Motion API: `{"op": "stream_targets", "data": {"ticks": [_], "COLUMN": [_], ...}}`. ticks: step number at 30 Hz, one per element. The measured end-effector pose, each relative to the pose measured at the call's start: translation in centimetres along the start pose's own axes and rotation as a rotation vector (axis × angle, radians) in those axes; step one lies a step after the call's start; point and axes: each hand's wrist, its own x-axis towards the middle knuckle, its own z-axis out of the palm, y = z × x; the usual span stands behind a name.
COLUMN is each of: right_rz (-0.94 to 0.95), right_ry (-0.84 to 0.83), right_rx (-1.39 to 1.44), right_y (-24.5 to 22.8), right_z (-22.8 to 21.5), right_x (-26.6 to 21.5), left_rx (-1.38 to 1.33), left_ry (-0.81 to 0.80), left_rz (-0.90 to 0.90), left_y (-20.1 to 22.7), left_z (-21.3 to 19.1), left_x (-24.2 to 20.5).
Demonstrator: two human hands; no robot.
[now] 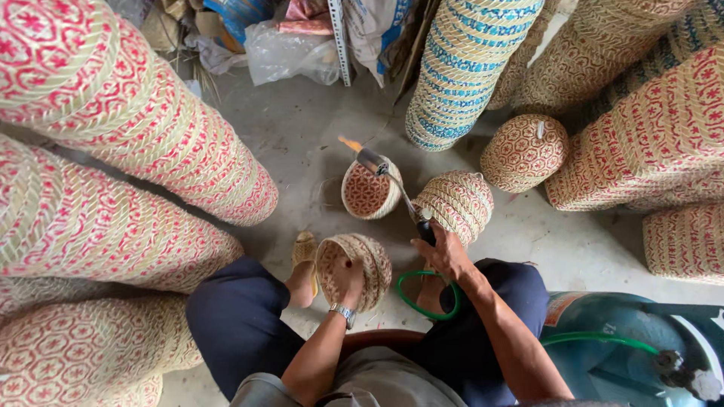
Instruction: The person sits on the floor and uses a blowtorch to apply heat to the surface of woven baskets. They pick up baskets from a stack, rotate them to treat different sides, and place them back down or into a small pile.
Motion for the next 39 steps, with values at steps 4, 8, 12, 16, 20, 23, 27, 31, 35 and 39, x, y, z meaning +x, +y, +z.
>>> {"op": "stream_targets", "data": {"ticks": [4,8,12,16,20,23,27,31,35,39], "right_rz": [0.151,0.054,-0.025,-0.144,-0.102,-0.165,-0.149,-0.146,-0.234,-0.298], "right_ry": [0.096,0.239,0.313,0.385,0.461,0.534,0.576,0.511,0.481,0.467], "right_rx": [0.067,0.020,-0.071,-0.171,-0.239,-0.200,-0.160,-0.075,-0.112,-0.175], "right_y": [-1.0,-3.7,-6.8,-9.8,-9.8,-7.4,-4.1,-5.1,-8.7,-9.2], "right_z": [2.5,5.9,7.5,7.8,8.3,8.1,5.7,6.0,8.1,9.0], "right_x": [-1.6,-3.7,-5.4,-6.2,-5.8,-5.9,-7.2,-9.2,-9.4,-9.2], "left_rx": [-0.147,-0.284,-0.500,-0.440,-0.557,-0.626,-0.707,-0.622,-0.618,-0.786], "left_ry": [0.032,-0.071,-0.138,-0.089,-0.051,-0.041,-0.184,-0.182,-0.145,-0.158], "left_rz": [0.210,0.139,0.194,0.252,0.310,0.334,0.382,0.396,0.406,0.328], "left_y": [5.1,10.6,14.1,15.5,16.1,16.6,17.4,17.7,17.2,16.6], "left_z": [-1.8,-4.8,-7.1,-8.0,-7.2,-8.1,-11.0,-10.5,-8.0,-7.0], "left_x": [-1.7,-2.5,-4.5,-7.3,-8.9,-9.0,-8.3,-8.6,-10.2,-10.6]}}
